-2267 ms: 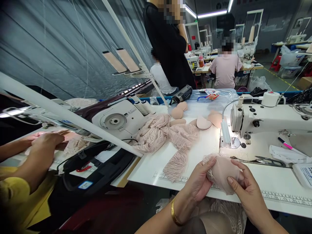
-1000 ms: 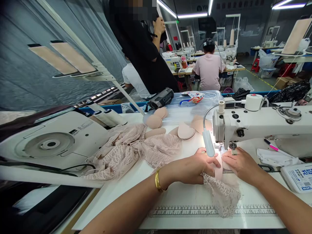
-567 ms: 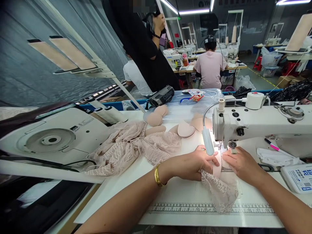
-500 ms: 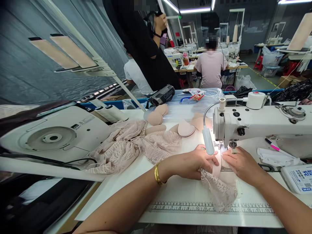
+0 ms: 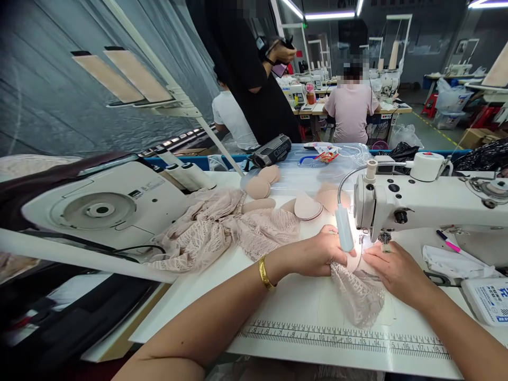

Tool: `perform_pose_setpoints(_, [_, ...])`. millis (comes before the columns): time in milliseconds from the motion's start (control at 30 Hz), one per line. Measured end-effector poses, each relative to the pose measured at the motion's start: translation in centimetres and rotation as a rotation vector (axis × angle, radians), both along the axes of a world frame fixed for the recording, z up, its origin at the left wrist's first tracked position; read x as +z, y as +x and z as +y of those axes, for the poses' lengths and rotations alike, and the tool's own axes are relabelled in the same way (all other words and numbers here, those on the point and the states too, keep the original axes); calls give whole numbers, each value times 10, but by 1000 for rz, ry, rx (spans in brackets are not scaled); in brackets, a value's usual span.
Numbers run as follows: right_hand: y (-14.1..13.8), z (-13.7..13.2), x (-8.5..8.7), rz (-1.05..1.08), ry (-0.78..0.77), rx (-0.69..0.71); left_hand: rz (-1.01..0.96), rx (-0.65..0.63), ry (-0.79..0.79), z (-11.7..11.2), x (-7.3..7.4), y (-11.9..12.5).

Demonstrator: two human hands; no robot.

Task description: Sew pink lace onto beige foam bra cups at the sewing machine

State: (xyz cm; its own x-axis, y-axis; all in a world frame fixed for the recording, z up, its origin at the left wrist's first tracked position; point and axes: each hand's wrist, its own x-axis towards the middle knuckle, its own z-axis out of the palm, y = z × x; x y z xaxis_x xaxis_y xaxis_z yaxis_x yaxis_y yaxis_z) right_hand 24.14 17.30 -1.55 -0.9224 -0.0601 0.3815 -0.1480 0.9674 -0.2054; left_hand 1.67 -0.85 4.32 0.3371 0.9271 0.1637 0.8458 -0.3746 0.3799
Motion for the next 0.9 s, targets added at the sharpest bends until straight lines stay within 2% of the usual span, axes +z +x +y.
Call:
perform_pose_setpoints(100, [1, -3, 5, -7, -22, 62, -30, -34, -4, 0, -4, 0])
perform_pose_setpoints(267, [4, -12, 17, -28, -70, 187, -34, -16, 50, -1, -12, 0])
perform_pose_setpoints(433, [5, -19, 24, -5, -111, 253, 28, 24, 93, 0, -12, 1])
perform_pose_setpoints(733, [7, -12, 17, -32, -108, 165, 113, 97, 139, 9, -22, 1])
perform_pose_setpoints(800, [7, -11, 16, -49, -115, 146, 62, 117, 112, 10, -26, 3])
perform_pose_setpoints(900, [8, -9, 15, -63, -126, 98, -124, 157, 96, 12, -30, 6])
